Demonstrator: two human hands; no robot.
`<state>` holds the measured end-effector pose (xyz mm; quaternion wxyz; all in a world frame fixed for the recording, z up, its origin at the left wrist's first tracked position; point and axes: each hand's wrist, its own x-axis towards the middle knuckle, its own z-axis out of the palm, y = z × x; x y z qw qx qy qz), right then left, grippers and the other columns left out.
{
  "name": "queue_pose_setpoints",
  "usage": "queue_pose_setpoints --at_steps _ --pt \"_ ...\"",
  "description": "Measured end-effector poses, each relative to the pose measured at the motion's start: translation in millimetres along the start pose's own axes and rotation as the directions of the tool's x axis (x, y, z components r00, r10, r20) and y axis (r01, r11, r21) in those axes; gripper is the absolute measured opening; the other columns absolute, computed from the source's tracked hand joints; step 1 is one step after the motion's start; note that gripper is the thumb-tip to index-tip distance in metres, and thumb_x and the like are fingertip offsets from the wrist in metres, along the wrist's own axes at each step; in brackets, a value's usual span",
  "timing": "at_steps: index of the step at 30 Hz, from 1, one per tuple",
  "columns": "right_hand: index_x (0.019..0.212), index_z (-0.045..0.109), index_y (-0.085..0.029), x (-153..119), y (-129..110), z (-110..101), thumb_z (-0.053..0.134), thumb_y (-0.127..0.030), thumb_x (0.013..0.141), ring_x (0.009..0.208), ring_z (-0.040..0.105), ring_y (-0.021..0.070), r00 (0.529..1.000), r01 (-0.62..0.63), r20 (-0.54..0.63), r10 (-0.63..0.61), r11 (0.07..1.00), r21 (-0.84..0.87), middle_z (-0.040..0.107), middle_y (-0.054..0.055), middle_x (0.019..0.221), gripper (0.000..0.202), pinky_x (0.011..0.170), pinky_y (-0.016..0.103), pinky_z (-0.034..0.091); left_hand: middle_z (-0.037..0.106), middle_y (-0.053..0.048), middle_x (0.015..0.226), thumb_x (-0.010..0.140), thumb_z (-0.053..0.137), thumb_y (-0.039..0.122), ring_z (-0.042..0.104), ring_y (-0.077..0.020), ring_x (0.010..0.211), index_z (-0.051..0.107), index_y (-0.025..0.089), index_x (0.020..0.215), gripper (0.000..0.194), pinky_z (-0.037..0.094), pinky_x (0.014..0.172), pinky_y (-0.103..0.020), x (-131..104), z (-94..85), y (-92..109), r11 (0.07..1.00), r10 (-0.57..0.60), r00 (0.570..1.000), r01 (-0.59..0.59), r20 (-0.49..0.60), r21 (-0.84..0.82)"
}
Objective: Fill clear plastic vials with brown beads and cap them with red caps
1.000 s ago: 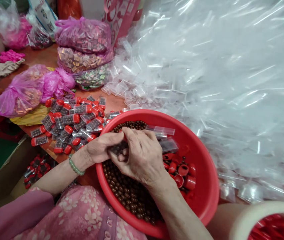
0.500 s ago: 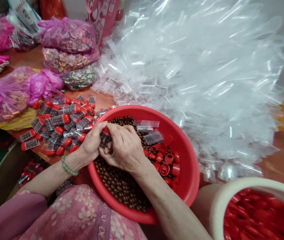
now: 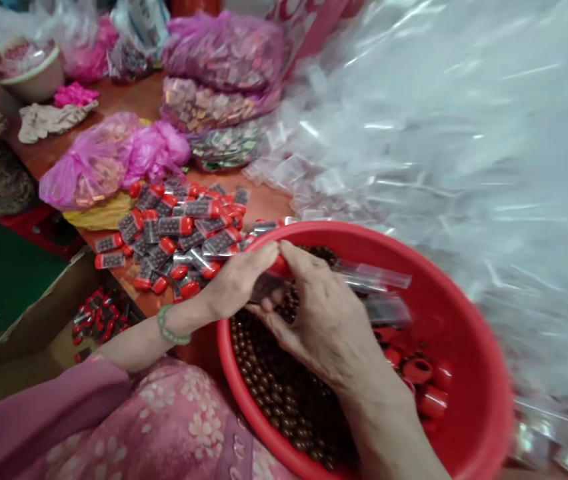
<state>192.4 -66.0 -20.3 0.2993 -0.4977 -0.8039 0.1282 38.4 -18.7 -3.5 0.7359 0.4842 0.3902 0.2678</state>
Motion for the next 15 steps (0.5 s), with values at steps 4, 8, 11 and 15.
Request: queue_pose_setpoints --at_steps 4,8,11,15 --pt "0.143 0.041 -0.018 -5 3 -4 0.063 -0.041 0.088 0.108 0.066 0.0326 0.998 0.031 -0.055 -0.043 0.980 -0.198 0.064 0.018 0.124 0.064 0.085 0.047 0.057 0.066 -0.007 0.093 0.098 0.040 0.044 0.060 -0.0163 0.085 0.063 0.017 0.106 0.037 0.045 0.087 -0.028 -11 -41.7 11 0.739 0.511 0.853 -0.371 -0.109 0.562" --pt "0.117 0.062 -0.019 -10 11 -16 0.058 -0.033 0.092 0.096 0.070 0.0260 0.997 -0.074 -0.055 0.063 0.968 -0.239 0.071 0.012 0.109 0.029 0.085 0.041 0.058 0.064 -0.019 0.118 0.096 0.043 0.047 0.054 -0.0293 0.115 0.061 0.009 0.121 0.049 0.037 0.106 -0.042 7 -89.7 7 0.319 0.682 0.711 -0.080 -0.170 0.944" --pt "0.111 0.065 -0.020 -12 19 -33 0.059 -0.033 0.092 0.096 0.070 0.0256 0.979 -0.199 -0.093 0.184 0.958 -0.207 0.073 0.011 0.107 0.024 0.085 0.040 0.057 0.049 -0.023 0.143 0.091 0.048 0.054 0.039 -0.0383 0.135 0.048 0.007 0.140 0.067 0.027 0.113 -0.052 28 -108.9 -6 0.091 0.654 0.743 0.106 -0.140 0.990" --pt "0.105 0.068 -0.020 -17 30 -54 0.061 -0.033 0.089 0.086 0.071 0.0245 0.934 -0.333 -0.180 0.308 0.933 -0.135 0.074 0.009 0.099 0.021 0.079 0.039 0.056 0.043 -0.021 0.149 0.092 0.044 0.055 0.040 -0.0385 0.135 0.040 0.011 0.147 0.071 0.030 0.112 -0.051 44 -110.4 -10 -0.010 0.620 0.774 0.168 -0.126 0.986"
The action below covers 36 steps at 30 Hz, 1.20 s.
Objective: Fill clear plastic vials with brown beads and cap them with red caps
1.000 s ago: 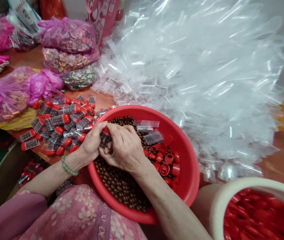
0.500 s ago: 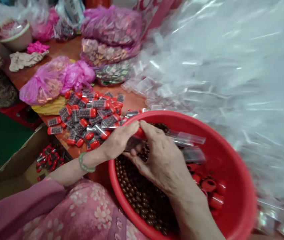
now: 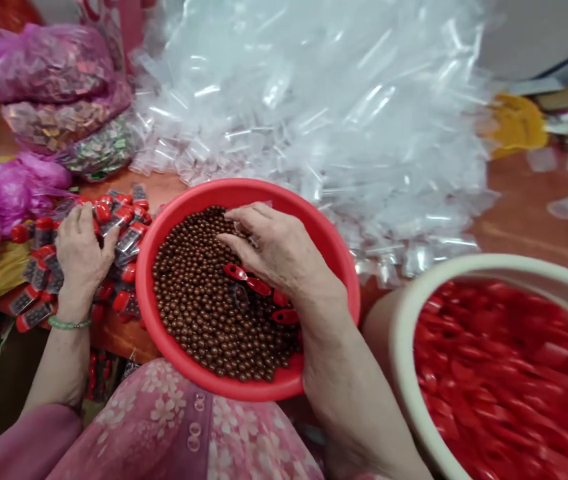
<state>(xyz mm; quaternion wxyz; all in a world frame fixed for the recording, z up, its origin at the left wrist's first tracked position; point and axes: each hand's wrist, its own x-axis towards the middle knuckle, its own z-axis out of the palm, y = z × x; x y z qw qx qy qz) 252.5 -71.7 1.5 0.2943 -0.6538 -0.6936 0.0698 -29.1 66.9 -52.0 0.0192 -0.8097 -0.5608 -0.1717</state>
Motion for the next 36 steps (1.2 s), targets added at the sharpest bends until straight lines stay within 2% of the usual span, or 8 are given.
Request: queue_pose_setpoints --at_steps 9,13,19,22,26,28,31,36 --pt "0.104 0.069 -0.018 -1 8 -10 0.060 -0.031 0.089 0.083 0.070 0.0247 0.992 -0.123 0.005 0.123 0.992 -0.032 0.075 0.009 0.096 0.022 0.078 0.038 0.053 0.050 -0.018 0.143 0.092 0.041 0.053 0.043 -0.0423 0.124 0.049 0.020 0.141 0.060 0.036 0.099 -0.056 42 7.3 14 0.997 0.049 0.989 -0.058 0.137 0.060" --pt "0.102 0.069 -0.020 -4 7 -12 0.055 -0.027 0.091 0.086 0.069 0.0242 0.973 -0.150 0.163 0.162 0.985 -0.084 0.075 0.009 0.097 0.019 0.078 0.036 0.051 0.054 -0.015 0.140 0.094 0.039 0.050 0.044 -0.0430 0.123 0.056 0.023 0.134 0.051 0.036 0.097 -0.059 38 9.1 12 0.996 0.073 0.981 -0.082 0.178 0.044" --pt "0.091 0.068 -0.019 -11 2 -15 0.049 -0.019 0.091 0.082 0.067 0.0195 0.870 -0.135 0.455 0.189 0.980 -0.148 0.074 0.006 0.092 0.018 0.072 0.029 0.046 0.057 -0.014 0.140 0.096 0.036 0.049 0.049 -0.0404 0.123 0.061 0.021 0.129 0.050 0.036 0.100 -0.058 25 11.3 2 0.996 0.085 0.979 -0.090 0.185 0.015" --pt "0.088 0.066 -0.019 -18 -4 -20 0.049 -0.019 0.092 0.079 0.067 0.0185 0.842 -0.182 0.480 0.246 0.968 -0.175 0.072 0.005 0.089 0.017 0.070 0.028 0.044 0.056 -0.014 0.141 0.097 0.037 0.050 0.045 -0.0376 0.130 0.060 0.018 0.129 0.051 0.032 0.105 -0.058 29 13.8 -3 0.994 0.112 0.982 -0.107 0.152 -0.038" --pt "0.088 0.061 -0.017 -37 -16 -25 0.055 -0.035 0.094 0.069 0.064 0.0190 0.798 -0.226 0.510 0.321 0.944 -0.240 0.069 0.005 0.079 0.019 0.063 0.028 0.040 0.057 -0.015 0.139 0.097 0.043 0.041 0.044 -0.0314 0.134 0.060 0.013 0.127 0.044 0.031 0.114 -0.054 25 2.1 -4 0.975 0.159 0.987 -0.162 -0.035 -0.154" --pt "0.091 0.059 -0.016 -47 -23 -20 0.058 -0.042 0.092 0.069 0.064 0.0205 0.799 -0.197 0.507 0.322 0.938 -0.285 0.068 0.006 0.079 0.026 0.061 0.030 0.039 0.059 -0.015 0.135 0.095 0.050 0.034 0.048 -0.0294 0.133 0.062 0.015 0.124 0.037 0.036 0.114 -0.049 14 -11.3 5 0.947 0.199 0.969 -0.228 -0.145 -0.226" --pt "0.098 0.057 -0.014 -57 -28 -8 0.058 -0.035 0.092 0.076 0.067 0.0224 0.804 -0.164 0.512 0.303 0.940 -0.298 0.068 0.008 0.084 0.021 0.064 0.030 0.041 0.064 -0.011 0.127 0.091 0.058 0.028 0.056 -0.0261 0.122 0.064 0.017 0.118 0.030 0.044 0.109 -0.046 -9 -33.0 33 0.879 0.290 0.927 -0.356 -0.238 -0.317" --pt "0.099 0.061 -0.013 -56 -28 -2 0.049 -0.020 0.093 0.082 0.068 0.0233 0.835 -0.182 0.475 0.276 0.955 -0.235 0.069 0.009 0.088 0.015 0.072 0.032 0.047 0.070 -0.010 0.114 0.090 0.059 0.019 0.064 -0.0195 0.108 0.066 0.015 0.110 0.022 0.053 0.098 -0.037 -44 -46.9 89 0.664 0.495 0.864 -0.442 -0.087 -0.603"
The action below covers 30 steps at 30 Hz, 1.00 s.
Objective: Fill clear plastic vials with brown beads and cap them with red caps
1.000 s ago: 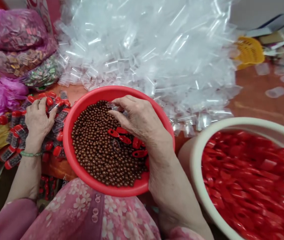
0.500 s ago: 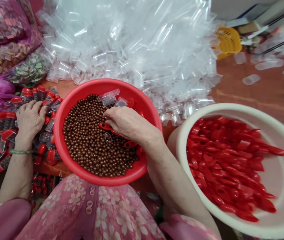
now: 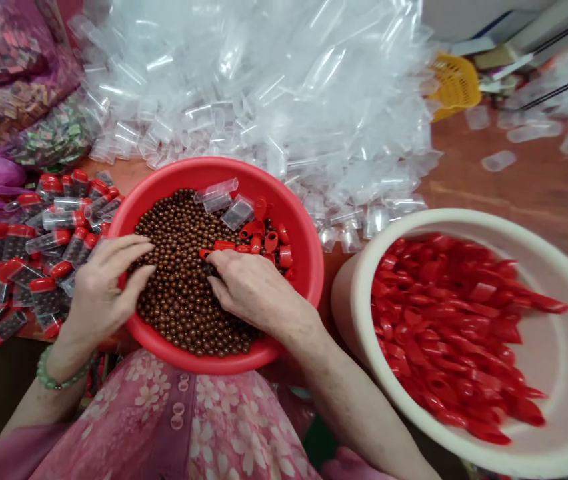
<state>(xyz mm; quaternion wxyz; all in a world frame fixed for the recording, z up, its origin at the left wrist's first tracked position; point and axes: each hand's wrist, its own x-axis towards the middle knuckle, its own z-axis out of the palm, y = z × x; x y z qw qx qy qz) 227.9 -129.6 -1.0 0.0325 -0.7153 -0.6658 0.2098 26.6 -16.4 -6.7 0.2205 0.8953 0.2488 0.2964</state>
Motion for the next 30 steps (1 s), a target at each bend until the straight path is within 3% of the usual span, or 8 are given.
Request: queue_pose_setpoints --at_steps 3,7,10,12,16,19,22,30 --pt "0.105 0.065 -0.014 0 1 -12 0.048 -0.020 0.092 0.083 0.069 0.0235 0.989 0.078 -0.126 -0.071 0.996 0.048 0.071 0.010 0.092 0.022 0.074 0.034 0.050 0.069 -0.012 0.118 0.088 0.061 0.019 0.064 -0.0212 0.112 0.062 0.013 0.117 0.030 0.052 0.100 -0.038 4 15.9 13 0.981 0.010 0.982 0.026 0.187 -0.191" --pt "0.113 0.067 -0.018 0 -3 -30 0.052 -0.019 0.091 0.082 0.069 0.0202 0.948 0.257 -0.234 -0.213 0.950 0.177 0.073 0.008 0.094 0.026 0.076 0.033 0.053 0.066 -0.015 0.126 0.085 0.065 0.022 0.061 -0.0256 0.118 0.059 0.013 0.123 0.040 0.047 0.105 -0.042 12 26.7 16 0.912 -0.069 0.942 0.193 0.328 -0.362" --pt "0.118 0.066 -0.020 2 -8 -38 0.054 -0.019 0.090 0.088 0.070 0.0193 0.930 0.317 -0.281 -0.237 0.903 0.289 0.074 0.008 0.102 0.030 0.079 0.032 0.055 0.071 -0.009 0.114 0.087 0.060 0.021 0.065 -0.0231 0.109 0.064 0.016 0.116 0.029 0.048 0.100 -0.037 17 29.3 15 0.798 -0.101 0.894 0.335 0.437 -0.501" --pt "0.123 0.064 -0.020 3 -9 -40 0.056 -0.021 0.090 0.091 0.071 0.0189 0.927 0.326 -0.310 -0.213 0.864 0.383 0.074 0.008 0.109 0.034 0.080 0.031 0.056 0.073 -0.007 0.107 0.088 0.059 0.024 0.067 -0.0207 0.102 0.065 0.016 0.111 0.025 0.050 0.094 -0.034 19 28.2 15 0.666 -0.132 0.862 0.443 0.489 -0.600" --pt "0.118 0.065 -0.017 6 1 -32 0.059 -0.029 0.090 0.090 0.072 0.0187 0.935 0.271 -0.342 -0.096 0.815 0.513 0.076 0.008 0.105 0.031 0.079 0.029 0.057 0.073 -0.007 0.102 0.086 0.063 0.028 0.068 -0.0162 0.091 0.061 0.014 0.108 0.026 0.052 0.086 -0.029 17 16.8 15 0.415 -0.245 0.843 0.537 0.478 -0.734" --pt "0.109 0.069 -0.018 11 12 -19 0.057 -0.031 0.091 0.086 0.072 0.0203 0.937 0.198 -0.347 -0.037 0.875 0.443 0.076 0.008 0.097 0.025 0.078 0.032 0.057 0.073 -0.006 0.097 0.086 0.063 0.025 0.068 -0.0146 0.089 0.062 0.015 0.103 0.019 0.052 0.085 -0.027 15 4.2 18 0.426 -0.242 0.852 0.523 0.464 -0.739" --pt "0.104 0.070 -0.018 14 18 -6 0.056 -0.028 0.091 0.085 0.072 0.0219 0.933 0.185 -0.353 -0.074 0.939 0.292 0.075 0.009 0.094 0.021 0.079 0.035 0.057 0.072 -0.005 0.094 0.086 0.063 0.022 0.068 -0.0136 0.089 0.062 0.016 0.100 0.015 0.052 0.085 -0.025 13 -2.2 18 0.443 -0.221 0.871 0.491 0.439 -0.750" --pt "0.103 0.069 -0.018 22 18 3 0.055 -0.024 0.091 0.086 0.072 0.0231 0.925 0.220 -0.352 -0.144 0.957 0.187 0.075 0.009 0.093 0.019 0.078 0.037 0.057 0.069 -0.005 0.093 0.087 0.062 0.023 0.066 -0.0131 0.088 0.059 0.016 0.101 0.016 0.052 0.085 -0.026 12 4.4 13 0.402 -0.228 0.878 0.479 0.421 -0.781"
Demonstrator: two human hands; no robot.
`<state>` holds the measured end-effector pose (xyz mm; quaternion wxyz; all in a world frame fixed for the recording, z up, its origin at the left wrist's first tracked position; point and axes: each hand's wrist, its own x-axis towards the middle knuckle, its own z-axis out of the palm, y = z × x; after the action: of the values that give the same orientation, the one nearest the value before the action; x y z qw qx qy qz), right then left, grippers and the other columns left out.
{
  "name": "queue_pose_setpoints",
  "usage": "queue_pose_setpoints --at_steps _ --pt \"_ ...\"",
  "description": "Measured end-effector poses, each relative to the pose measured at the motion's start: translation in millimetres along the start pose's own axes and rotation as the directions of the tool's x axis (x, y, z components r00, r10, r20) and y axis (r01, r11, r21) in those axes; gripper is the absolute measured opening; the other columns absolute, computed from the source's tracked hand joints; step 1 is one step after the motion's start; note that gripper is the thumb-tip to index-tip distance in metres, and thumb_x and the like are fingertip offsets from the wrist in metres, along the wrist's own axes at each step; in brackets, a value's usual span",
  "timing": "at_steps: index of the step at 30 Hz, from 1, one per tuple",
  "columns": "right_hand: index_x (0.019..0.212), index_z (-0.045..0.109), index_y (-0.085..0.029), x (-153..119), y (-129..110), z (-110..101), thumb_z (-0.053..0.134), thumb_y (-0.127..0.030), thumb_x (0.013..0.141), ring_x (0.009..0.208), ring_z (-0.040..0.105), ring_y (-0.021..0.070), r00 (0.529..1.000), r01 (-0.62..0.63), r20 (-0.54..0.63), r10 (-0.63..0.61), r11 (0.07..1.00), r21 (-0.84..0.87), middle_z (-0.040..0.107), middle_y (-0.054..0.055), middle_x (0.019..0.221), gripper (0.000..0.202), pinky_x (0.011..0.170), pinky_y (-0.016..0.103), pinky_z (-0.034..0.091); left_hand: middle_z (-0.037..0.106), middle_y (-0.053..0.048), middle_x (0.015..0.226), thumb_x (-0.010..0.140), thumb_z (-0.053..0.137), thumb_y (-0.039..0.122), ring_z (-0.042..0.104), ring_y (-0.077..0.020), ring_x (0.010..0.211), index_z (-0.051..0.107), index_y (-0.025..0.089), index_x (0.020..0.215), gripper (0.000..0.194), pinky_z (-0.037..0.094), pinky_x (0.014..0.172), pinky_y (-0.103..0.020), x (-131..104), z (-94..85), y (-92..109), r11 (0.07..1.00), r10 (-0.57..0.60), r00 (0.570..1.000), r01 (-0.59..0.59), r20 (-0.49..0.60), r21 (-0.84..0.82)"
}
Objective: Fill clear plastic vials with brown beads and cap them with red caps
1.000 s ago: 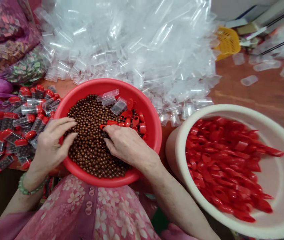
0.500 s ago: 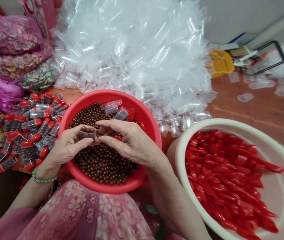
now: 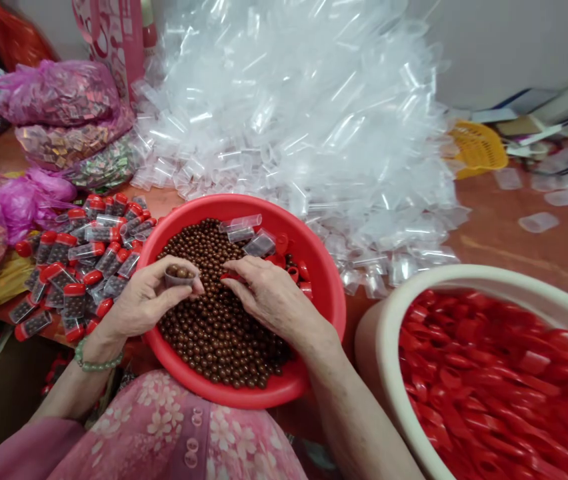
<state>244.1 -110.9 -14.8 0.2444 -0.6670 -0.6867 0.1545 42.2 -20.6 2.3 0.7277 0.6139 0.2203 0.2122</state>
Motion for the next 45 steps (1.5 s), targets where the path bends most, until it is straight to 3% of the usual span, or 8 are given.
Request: queue_pose_setpoints --at_steps 7,10,13,19,27,35,41,45 --pt "0.102 0.069 -0.020 2 -5 -1 0.056 -0.026 0.090 0.083 0.071 0.0216 0.999 -0.011 -0.036 0.015 0.991 0.131 0.075 0.008 0.093 0.019 0.077 0.036 0.057 0.063 -0.002 0.083 0.084 0.067 0.030 0.061 -0.0107 0.075 0.057 0.016 0.099 0.023 0.049 0.074 -0.024 4 4.5 -6 0.999 -0.011 1.000 0.011 -0.006 -0.042" --pt "0.105 0.067 -0.023 -2 -15 -10 0.056 -0.026 0.090 0.088 0.070 0.0208 0.993 -0.027 -0.102 0.055 0.965 0.262 0.074 0.006 0.098 0.019 0.082 0.036 0.056 0.059 0.000 0.078 0.080 0.071 0.033 0.057 -0.0094 0.069 0.055 0.016 0.096 0.027 0.047 0.069 -0.024 7 7.5 -9 0.998 -0.009 0.999 0.007 -0.032 -0.059" --pt "0.105 0.064 -0.023 -3 -26 -24 0.057 -0.022 0.089 0.088 0.067 0.0193 0.988 0.044 -0.151 0.018 0.917 0.396 0.071 0.005 0.096 0.017 0.081 0.034 0.054 0.056 0.001 0.076 0.079 0.071 0.032 0.055 -0.0094 0.068 0.055 0.016 0.094 0.026 0.045 0.067 -0.023 8 11.7 -10 1.000 -0.012 0.999 0.011 -0.050 -0.021" --pt "0.093 0.058 -0.022 13 -38 -40 0.062 -0.023 0.086 0.076 0.057 0.0166 0.974 0.221 -0.031 -0.226 0.900 0.376 0.061 0.004 0.085 0.008 0.069 0.030 0.049 0.059 -0.001 0.087 0.079 0.071 0.030 0.056 -0.0111 0.079 0.059 0.016 0.094 0.023 0.046 0.075 -0.023 6 18.6 -19 0.999 0.036 0.999 -0.034 -0.035 0.038" --pt "0.091 0.060 -0.021 27 -30 -26 0.065 -0.034 0.087 0.073 0.054 0.0150 0.945 0.270 0.056 -0.322 0.866 0.421 0.061 0.003 0.083 0.015 0.066 0.028 0.045 0.066 -0.007 0.101 0.079 0.073 0.044 0.061 -0.0196 0.097 0.065 0.015 0.107 0.041 0.047 0.089 -0.030 5 18.1 -21 0.998 0.018 0.999 -0.020 0.026 0.058" --pt "0.079 0.052 -0.020 27 -27 -18 0.070 -0.026 0.083 0.063 0.050 0.0104 0.964 0.205 0.042 -0.264 0.831 0.518 0.054 -0.002 0.072 0.019 0.058 0.023 0.043 0.050 0.003 0.074 0.074 0.076 0.035 0.045 -0.0073 0.065 0.057 0.015 0.087 0.031 0.037 0.062 -0.021 5 13.5 -23 0.998 -0.055 0.998 0.055 -0.019 -0.017" --pt "0.073 0.050 -0.020 28 -29 -18 0.068 -0.023 0.083 0.061 0.048 0.0101 0.960 0.196 0.079 -0.269 0.844 0.499 0.053 -0.003 0.068 0.022 0.057 0.023 0.040 0.052 0.003 0.076 0.070 0.080 0.033 0.046 -0.0063 0.064 0.056 0.015 0.085 0.034 0.037 0.060 -0.021 4 13.9 -24 0.992 -0.100 0.995 0.100 0.001 -0.073" --pt "0.066 0.047 -0.020 26 -30 -22 0.068 -0.029 0.084 0.057 0.042 0.0092 0.969 0.110 0.126 -0.212 0.829 0.549 0.047 -0.004 0.062 0.029 0.053 0.024 0.036 0.054 0.003 0.072 0.073 0.077 0.030 0.047 -0.0063 0.063 0.057 0.014 0.086 0.028 0.039 0.060 -0.020 5 14.2 -23 0.989 -0.113 0.994 0.114 0.012 -0.099"
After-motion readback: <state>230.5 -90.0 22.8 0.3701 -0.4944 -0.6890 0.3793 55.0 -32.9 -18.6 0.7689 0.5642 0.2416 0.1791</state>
